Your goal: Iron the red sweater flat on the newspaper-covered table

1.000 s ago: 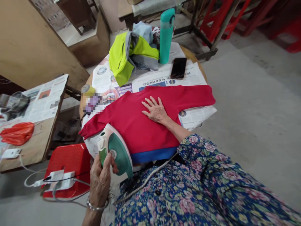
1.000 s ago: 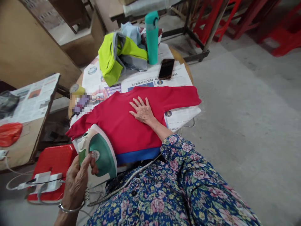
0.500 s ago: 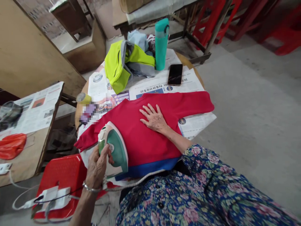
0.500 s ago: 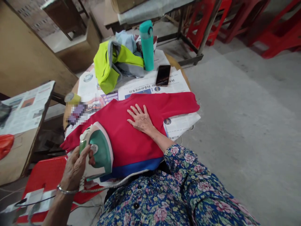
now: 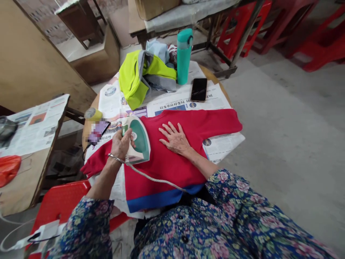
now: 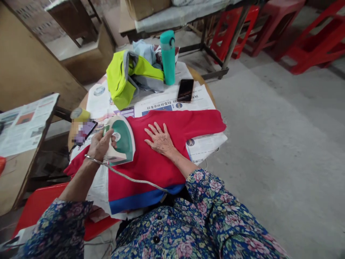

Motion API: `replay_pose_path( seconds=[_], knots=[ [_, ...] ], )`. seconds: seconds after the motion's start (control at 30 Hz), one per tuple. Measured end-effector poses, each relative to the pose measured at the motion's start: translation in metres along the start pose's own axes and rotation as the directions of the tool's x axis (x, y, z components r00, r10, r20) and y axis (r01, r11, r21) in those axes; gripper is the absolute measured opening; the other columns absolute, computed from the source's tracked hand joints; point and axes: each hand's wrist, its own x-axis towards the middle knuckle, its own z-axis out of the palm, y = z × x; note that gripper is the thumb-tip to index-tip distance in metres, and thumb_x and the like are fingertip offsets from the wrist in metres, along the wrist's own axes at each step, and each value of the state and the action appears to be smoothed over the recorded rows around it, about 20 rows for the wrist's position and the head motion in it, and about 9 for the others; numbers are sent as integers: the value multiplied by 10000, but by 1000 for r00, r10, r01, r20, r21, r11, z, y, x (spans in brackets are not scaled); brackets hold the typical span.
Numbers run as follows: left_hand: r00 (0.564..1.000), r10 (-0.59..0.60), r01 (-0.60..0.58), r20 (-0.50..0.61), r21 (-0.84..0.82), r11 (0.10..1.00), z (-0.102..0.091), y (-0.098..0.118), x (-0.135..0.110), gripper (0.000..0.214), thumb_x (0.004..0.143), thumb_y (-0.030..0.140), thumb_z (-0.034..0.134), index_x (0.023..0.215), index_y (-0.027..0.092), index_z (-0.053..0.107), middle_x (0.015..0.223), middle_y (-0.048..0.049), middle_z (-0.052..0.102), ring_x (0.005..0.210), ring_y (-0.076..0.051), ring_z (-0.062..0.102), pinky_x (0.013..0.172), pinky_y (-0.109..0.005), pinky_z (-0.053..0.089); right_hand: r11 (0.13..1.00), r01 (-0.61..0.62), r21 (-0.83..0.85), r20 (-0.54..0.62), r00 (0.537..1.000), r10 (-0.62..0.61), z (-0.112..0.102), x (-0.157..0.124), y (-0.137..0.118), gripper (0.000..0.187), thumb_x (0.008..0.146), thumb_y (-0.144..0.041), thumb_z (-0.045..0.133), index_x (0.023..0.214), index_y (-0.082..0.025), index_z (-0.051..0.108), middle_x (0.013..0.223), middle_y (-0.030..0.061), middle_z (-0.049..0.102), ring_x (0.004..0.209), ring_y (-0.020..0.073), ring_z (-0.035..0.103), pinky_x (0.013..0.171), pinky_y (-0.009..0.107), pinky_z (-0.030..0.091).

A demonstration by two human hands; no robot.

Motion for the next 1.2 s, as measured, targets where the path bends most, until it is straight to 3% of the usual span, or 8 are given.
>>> replay_pose_path(
  seconds=[0.13, 0.23, 0.4, 0.6, 0.7, 0.9, 1.03, 1.2],
  knots=[
    [989, -71, 68, -127, -31, 997, -15, 7, 5, 304, 823, 414, 754, 779, 248, 503, 583, 87, 503, 430, -98, 472, 436, -235, 443, 1000, 5, 10, 0, 1000, -5, -2, 1, -1, 562, 1126, -446, 559, 1650, -247, 609, 1737, 129, 528, 1659, 374, 410, 1336, 700, 268],
    [977, -112, 112, -181, -10, 994, -35, 5, -6, 295, 810, 404, 734, 760, 253, 486, 562, 88, 491, 432, -101, 458, 443, -235, 436, 1000, -9, 15, 24, 1000, 9, -5, 3, -3, 568, 1125, -441, 561, 1654, -238, 605, 1745, 136, 516, 1667, 375, 396, 1340, 704, 260],
    [993, -96, 107, -69, 182, 977, -61, -15, -52, 414, 774, 611, 746, 760, 268, 515, 510, 71, 507, 438, -143, 503, 470, -271, 458, 1000, -15, 23, 24, 1000, 15, -5, 4, -4, 569, 1128, -446, 547, 1654, -236, 605, 1750, 133, 509, 1674, 374, 382, 1343, 712, 245],
    [997, -8, -12, 75, 260, 966, -42, -32, -112, 477, 806, 738, 664, 747, 286, 524, 496, 48, 546, 489, -172, 544, 558, -302, 498, 1000, -18, 22, 15, 1000, 17, -5, 3, 0, 559, 1127, -433, 536, 1637, -222, 621, 1739, 137, 522, 1663, 375, 402, 1340, 718, 244],
    [996, 5, -29, 91, 258, 966, -35, -33, -137, 497, 850, 762, 630, 736, 288, 529, 501, 41, 562, 511, -180, 551, 599, -314, 509, 1000, -21, 9, 12, 1000, 21, -6, 3, 0, 563, 1125, -430, 536, 1637, -212, 623, 1737, 141, 521, 1661, 378, 407, 1343, 717, 242],
    [988, -92, 51, 127, 292, 955, -56, -37, -181, 534, 873, 786, 623, 675, 298, 533, 491, 28, 572, 518, -201, 566, 585, -330, 523, 1000, -15, -12, -1, 1000, 15, -4, 2, 1, 562, 1122, -442, 537, 1637, -233, 624, 1728, 141, 536, 1653, 389, 419, 1333, 737, 246],
    [985, -88, 41, 151, 289, 956, -55, -39, -177, 526, 884, 771, 617, 676, 293, 551, 485, 23, 574, 509, -193, 559, 576, -323, 511, 1000, -11, -17, 1, 1000, 11, -4, 0, 3, 561, 1130, -449, 523, 1638, -233, 622, 1734, 141, 528, 1654, 389, 415, 1333, 738, 242],
    [991, -10, -11, 133, 156, 988, -29, -31, -112, 481, 838, 694, 714, 694, 271, 535, 503, 38, 552, 470, -154, 525, 523, -295, 452, 1000, -18, -25, 30, 999, 18, -8, -1, 3, 573, 1135, -451, 521, 1651, -217, 607, 1742, 148, 515, 1662, 386, 402, 1337, 736, 233]
  ],
)
